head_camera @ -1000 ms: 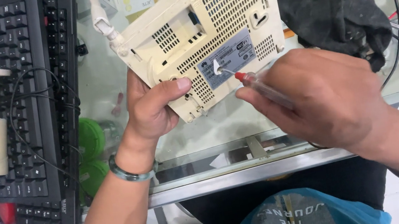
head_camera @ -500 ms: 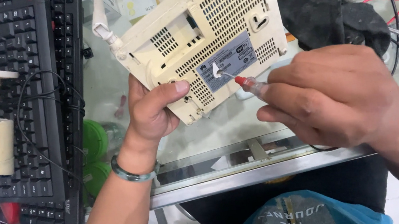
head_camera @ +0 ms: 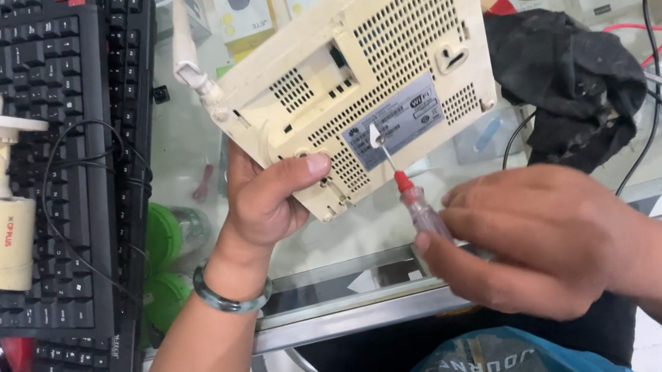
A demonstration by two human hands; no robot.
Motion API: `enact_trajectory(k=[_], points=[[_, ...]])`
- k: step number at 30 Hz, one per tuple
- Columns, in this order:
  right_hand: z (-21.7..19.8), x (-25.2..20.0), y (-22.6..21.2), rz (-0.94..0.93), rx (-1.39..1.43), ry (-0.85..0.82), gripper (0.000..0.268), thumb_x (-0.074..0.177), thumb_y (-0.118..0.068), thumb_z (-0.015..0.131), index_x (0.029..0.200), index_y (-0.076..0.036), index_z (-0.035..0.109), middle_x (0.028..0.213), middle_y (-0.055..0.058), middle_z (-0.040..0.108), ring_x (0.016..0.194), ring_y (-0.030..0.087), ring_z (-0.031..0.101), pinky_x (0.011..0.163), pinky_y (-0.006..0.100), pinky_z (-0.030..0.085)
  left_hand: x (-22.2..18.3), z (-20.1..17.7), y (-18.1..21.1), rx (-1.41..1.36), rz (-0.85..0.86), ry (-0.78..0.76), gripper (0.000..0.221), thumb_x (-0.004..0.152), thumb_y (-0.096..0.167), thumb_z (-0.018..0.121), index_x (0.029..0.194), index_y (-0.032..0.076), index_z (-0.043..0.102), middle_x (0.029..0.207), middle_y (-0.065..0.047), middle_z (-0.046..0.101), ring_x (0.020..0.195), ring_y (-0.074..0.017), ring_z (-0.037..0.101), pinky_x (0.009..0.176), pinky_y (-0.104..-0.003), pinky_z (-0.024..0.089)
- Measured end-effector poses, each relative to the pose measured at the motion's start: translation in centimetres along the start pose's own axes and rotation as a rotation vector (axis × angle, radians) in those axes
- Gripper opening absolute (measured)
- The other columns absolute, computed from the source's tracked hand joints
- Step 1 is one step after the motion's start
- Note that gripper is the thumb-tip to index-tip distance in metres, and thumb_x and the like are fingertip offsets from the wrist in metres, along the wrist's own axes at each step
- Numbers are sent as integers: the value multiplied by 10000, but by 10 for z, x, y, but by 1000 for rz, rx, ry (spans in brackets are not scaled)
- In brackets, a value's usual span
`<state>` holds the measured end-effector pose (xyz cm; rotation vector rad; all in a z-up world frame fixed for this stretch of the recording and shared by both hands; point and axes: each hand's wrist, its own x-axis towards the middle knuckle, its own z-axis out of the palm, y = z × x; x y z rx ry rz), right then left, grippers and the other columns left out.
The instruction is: Cleaning the exterior of a router with spray and a cloth, brushing it, and then unscrewing the bottom panel.
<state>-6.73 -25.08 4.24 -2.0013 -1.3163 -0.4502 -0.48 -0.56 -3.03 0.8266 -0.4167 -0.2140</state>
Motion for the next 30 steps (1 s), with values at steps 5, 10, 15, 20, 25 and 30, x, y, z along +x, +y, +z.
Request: enact_trajectory(k=[5,10,15,20,25,30], points=[[5,0,2,-190,-178,74,119,972,31,651,1029,91,567,740,132,518,570,264,490,557,370,541,1,1,2,70,-50,6,592,885,-12,716,1435,-21,497,1312,-197,666,1219,-387,674,1039,-516,608],[6,1,-1,-172,-238,102,113,962,38,674,985,60,566,711,101,530,563,240,520,540,355,542,-5,-9,0,60,-79,-3,579,919,-28,705,1455,-18,486,1347,-212,650,1242,-399,665,1041,-537,612],[5,-6,-3,-116,-214,95,172,989,-4,669,1045,108,550,751,144,561,578,261,519,520,362,492,-6,-7,0,114,-82,-9,597,910,-11,727,1455,-19,483,1332,-209,661,1230,-389,675,1036,-519,619],[8,-7,-3,-141,-307,104,201,988,-55,699,1014,103,579,712,99,511,556,216,503,479,333,462,-5,-4,2,121,-56,-12,597,920,-2,712,1467,-1,473,1341,-198,656,1251,-384,662,1083,-522,592],[8,-5,-3,-85,-273,75,187,1001,-16,656,1072,133,568,742,103,517,539,208,448,455,338,396,-6,-5,0,82,-79,9,569,918,-15,700,1445,-27,485,1326,-217,663,1224,-395,677,1039,-524,613],[9,-8,-6,-118,-354,105,224,1013,-45,681,1095,145,595,719,79,545,544,174,513,449,301,433,-8,-1,2,62,-75,16,560,921,-24,682,1443,-43,480,1325,-235,658,1218,-420,677,1017,-547,623]])
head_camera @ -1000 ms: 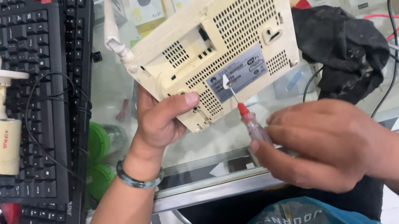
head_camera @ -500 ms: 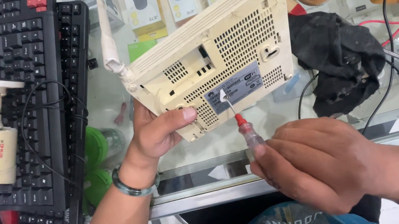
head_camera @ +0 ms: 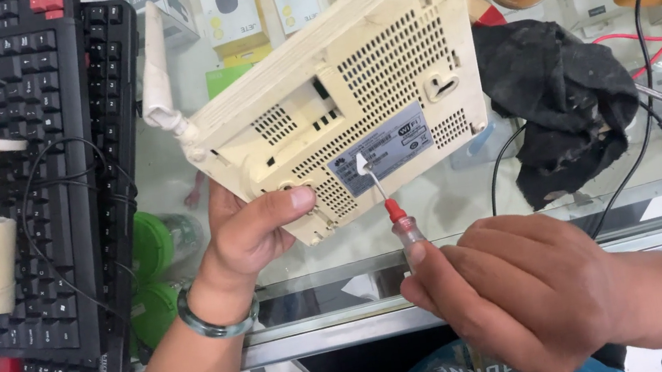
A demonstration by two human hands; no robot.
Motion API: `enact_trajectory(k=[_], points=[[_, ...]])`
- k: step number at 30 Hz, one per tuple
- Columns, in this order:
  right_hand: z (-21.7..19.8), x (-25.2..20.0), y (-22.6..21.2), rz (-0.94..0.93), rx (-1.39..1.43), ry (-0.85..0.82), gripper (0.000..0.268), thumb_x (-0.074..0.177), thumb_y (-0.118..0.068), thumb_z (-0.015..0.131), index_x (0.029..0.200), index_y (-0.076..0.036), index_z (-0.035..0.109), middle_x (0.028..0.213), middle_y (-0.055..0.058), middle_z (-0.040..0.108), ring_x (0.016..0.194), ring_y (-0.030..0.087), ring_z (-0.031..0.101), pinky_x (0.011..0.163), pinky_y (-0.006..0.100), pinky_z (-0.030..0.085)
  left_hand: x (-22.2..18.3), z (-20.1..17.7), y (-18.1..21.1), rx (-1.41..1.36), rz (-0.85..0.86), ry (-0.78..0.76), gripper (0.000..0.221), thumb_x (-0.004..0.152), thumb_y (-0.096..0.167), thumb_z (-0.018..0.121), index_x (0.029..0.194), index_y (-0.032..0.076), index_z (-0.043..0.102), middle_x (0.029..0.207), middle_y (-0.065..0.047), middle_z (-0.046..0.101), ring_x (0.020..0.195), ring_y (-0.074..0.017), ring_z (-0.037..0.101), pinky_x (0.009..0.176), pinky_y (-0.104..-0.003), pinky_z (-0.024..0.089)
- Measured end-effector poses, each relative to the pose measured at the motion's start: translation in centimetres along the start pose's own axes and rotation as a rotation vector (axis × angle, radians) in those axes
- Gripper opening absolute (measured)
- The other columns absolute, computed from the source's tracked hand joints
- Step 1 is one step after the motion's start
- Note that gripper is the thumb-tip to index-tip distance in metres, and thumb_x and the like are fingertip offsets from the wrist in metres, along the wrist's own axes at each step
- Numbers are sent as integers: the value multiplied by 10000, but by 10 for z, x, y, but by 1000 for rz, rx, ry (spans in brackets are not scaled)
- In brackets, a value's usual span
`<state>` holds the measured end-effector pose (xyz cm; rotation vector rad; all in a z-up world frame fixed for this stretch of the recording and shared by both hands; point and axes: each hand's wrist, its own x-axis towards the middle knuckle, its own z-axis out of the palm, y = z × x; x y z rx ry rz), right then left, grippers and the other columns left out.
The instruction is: Cleaning the exterior of a router with spray and a cloth, brushing it, and then unscrewing the bottom panel.
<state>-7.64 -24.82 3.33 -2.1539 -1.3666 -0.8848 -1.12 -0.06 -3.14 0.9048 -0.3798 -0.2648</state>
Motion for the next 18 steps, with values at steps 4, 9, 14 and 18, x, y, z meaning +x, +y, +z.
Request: enact_trajectory(k=[4,9,14,18], points=[[2,-2,0,4,-31,10,242,1011,-93,702,1037,127,604,722,87,575,547,173,544,459,305,474,0,7,-2,79,-34,-5,585,919,22,718,1455,-31,489,1342,-199,661,1250,-378,667,1064,-503,604],[2,-4,-1,-17,-37,6,273,1027,-116,698,1023,133,585,671,49,507,522,146,492,438,294,406,-1,9,-3,94,-80,-17,591,918,45,725,1455,-30,489,1347,-193,656,1273,-380,654,1098,-502,583],[2,-1,0,-3,-25,57,330,981,-145,779,889,116,600,644,57,466,498,160,510,432,285,445,-1,10,-2,104,-77,-33,558,924,46,720,1434,-30,506,1330,-188,665,1253,-374,666,1085,-500,599],[5,-2,-1,10,-44,99,333,971,-170,765,878,98,591,626,49,461,479,142,500,415,278,415,-1,10,-2,129,-78,-57,539,937,62,719,1428,-25,515,1328,-185,671,1249,-368,676,1075,-483,609]])
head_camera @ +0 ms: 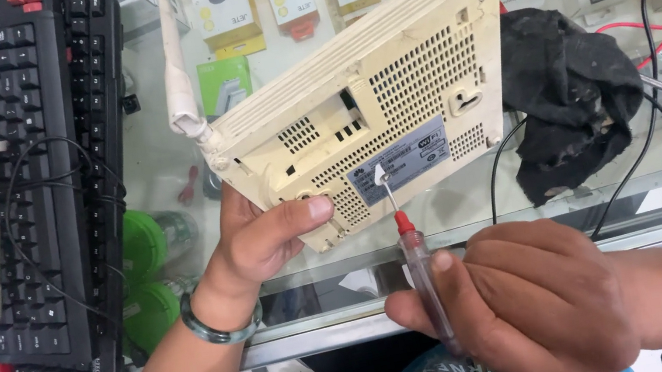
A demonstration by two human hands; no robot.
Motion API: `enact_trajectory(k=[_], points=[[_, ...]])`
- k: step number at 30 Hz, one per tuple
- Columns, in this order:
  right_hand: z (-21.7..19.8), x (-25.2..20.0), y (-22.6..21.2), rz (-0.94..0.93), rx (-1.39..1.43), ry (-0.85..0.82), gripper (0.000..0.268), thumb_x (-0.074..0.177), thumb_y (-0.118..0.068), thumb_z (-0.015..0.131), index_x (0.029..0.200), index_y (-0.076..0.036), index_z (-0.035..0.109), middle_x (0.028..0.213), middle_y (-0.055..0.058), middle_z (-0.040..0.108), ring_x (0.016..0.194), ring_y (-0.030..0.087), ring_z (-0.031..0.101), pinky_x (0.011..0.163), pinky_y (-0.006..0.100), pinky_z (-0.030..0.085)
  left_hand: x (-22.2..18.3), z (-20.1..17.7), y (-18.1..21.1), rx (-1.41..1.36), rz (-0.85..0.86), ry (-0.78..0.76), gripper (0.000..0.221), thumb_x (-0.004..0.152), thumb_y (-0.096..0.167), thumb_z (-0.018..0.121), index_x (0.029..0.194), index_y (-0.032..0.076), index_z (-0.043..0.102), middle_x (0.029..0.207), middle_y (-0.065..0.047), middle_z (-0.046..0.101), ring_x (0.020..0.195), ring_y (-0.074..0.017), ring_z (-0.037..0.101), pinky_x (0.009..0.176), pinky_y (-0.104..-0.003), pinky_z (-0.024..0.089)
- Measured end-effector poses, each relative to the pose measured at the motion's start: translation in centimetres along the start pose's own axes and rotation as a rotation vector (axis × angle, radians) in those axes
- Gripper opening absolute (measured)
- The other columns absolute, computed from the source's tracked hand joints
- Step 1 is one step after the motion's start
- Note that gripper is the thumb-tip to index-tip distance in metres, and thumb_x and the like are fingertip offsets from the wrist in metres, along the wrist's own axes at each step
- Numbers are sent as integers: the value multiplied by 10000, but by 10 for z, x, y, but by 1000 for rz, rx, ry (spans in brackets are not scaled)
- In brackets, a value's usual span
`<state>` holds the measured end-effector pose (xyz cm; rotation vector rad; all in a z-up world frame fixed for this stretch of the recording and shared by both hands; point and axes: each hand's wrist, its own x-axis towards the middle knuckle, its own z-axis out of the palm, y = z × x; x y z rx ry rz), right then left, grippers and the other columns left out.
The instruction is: Cleaning the exterior of a router with spray and a cloth, brushing it, and then unscrewing the bottom panel.
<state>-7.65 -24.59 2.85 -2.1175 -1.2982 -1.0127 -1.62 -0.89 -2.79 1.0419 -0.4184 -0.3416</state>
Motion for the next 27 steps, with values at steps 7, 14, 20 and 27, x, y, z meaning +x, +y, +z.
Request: enact_trajectory(k=[7,14,20,27], points=[[-2,-5,2,10,-4,0,352,975,-212,771,904,87,600,615,31,455,491,142,489,434,289,436,-2,-1,1,-40,-7,9,574,933,47,719,1454,-31,488,1354,-197,655,1269,-378,662,1104,-505,591],[-13,-7,-2,446,-83,-327,241,988,-192,731,1044,11,615,594,32,446,473,217,376,418,352,288,10,-12,5,134,145,-7,591,997,73,714,1527,48,454,1444,-151,622,1396,-347,609,1226,-505,560],[3,-9,1,451,-266,-419,202,1090,-270,651,1062,-69,644,670,5,404,526,195,416,441,361,356,13,-13,4,268,140,62,493,990,149,730,1436,54,544,1398,-116,646,1347,-297,631,1204,-461,546],[9,-5,8,521,-387,-373,390,1148,-210,634,801,-137,473,671,-9,398,536,207,409,451,380,302,13,-21,5,364,182,-6,400,1061,195,667,1424,58,574,1453,-139,616,1399,-306,609,1231,-448,546]])
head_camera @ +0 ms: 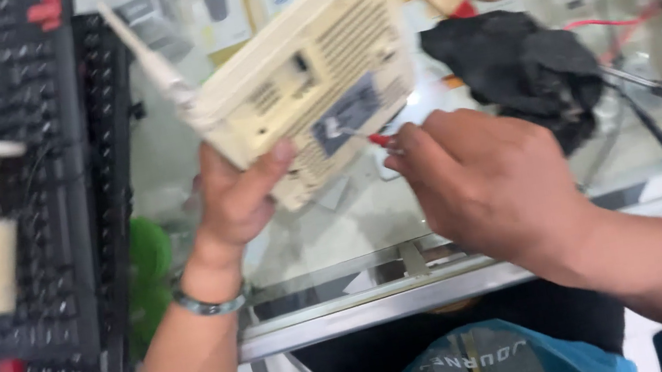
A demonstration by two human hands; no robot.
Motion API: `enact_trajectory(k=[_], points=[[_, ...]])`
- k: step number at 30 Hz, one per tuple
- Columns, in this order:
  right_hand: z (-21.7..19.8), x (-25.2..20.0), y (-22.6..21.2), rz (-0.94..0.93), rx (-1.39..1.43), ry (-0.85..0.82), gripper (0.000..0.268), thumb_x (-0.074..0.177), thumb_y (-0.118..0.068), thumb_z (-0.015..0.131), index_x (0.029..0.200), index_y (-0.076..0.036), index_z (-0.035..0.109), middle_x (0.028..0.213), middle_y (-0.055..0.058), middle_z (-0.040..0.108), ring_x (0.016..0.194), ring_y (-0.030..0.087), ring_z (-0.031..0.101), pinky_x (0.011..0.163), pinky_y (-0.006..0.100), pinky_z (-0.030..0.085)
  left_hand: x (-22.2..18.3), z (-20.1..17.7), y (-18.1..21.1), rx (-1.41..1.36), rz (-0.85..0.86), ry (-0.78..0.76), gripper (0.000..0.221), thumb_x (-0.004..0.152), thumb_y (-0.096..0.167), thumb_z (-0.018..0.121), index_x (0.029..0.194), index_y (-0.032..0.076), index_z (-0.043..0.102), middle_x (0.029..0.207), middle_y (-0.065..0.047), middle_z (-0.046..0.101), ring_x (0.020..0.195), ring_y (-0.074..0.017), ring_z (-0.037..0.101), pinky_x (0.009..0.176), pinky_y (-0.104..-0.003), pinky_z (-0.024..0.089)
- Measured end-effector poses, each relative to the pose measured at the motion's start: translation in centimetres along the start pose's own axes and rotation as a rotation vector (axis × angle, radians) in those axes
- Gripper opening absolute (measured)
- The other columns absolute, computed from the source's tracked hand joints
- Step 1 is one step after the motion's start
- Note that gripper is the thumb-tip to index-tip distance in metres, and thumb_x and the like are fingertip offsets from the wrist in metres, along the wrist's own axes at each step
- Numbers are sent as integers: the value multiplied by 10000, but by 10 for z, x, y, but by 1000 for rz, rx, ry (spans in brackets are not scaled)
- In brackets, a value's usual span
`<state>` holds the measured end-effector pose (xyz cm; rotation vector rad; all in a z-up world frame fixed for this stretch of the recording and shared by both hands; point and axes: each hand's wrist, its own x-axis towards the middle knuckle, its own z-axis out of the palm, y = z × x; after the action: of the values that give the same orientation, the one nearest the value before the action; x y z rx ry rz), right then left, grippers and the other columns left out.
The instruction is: Cleaning the exterior of a router with spray and a cloth, brushing it, and then unscrewing the bottom panel.
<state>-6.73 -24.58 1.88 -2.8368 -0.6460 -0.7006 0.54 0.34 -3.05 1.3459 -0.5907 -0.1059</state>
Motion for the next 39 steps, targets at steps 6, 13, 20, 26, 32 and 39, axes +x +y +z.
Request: enact_trajectory(k=[6,13,20,26,32,39], points=[[-16,-1,21,68,-40,217,316,1120,-206,620,843,-91,523,721,47,435,617,262,448,512,384,342,10,-9,-18,-93,62,221,592,958,91,680,1495,4,448,1487,-163,553,1388,-287,564,1268,-444,455],[27,-6,63,195,-179,135,203,817,-93,776,739,-75,589,869,92,496,793,316,412,631,441,342,14,2,6,-312,-55,282,631,952,79,570,1552,38,379,1538,-227,520,1467,-409,530,1217,-551,526],[-48,-101,118,232,-318,53,304,942,98,656,1156,-13,841,1048,137,806,837,235,667,810,371,483,13,0,-3,-451,-105,202,611,965,42,530,1554,48,369,1560,-245,489,1486,-432,494,1190,-569,516],[-33,-165,158,178,-405,-49,132,1080,-117,786,1193,-68,835,1139,33,821,967,211,726,948,340,489,8,-4,-26,-519,-80,181,516,975,50,579,1475,-17,471,1439,-253,589,1356,-429,589,1149,-561,540],[27,-228,225,382,175,55,291,1122,104,789,1349,193,631,1255,329,554,1138,450,578,1053,478,455,6,-11,-32,-602,-87,159,540,969,16,598,1486,4,440,1436,-271,580,1355,-468,570,1122,-620,532],[-19,-180,126,529,471,29,473,1114,61,510,1555,187,395,1423,401,468,1235,484,493,1096,524,386,6,-7,-32,-523,-60,119,475,969,8,607,1435,8,517,1377,-229,633,1305,-450,612,1091,-594,562]])
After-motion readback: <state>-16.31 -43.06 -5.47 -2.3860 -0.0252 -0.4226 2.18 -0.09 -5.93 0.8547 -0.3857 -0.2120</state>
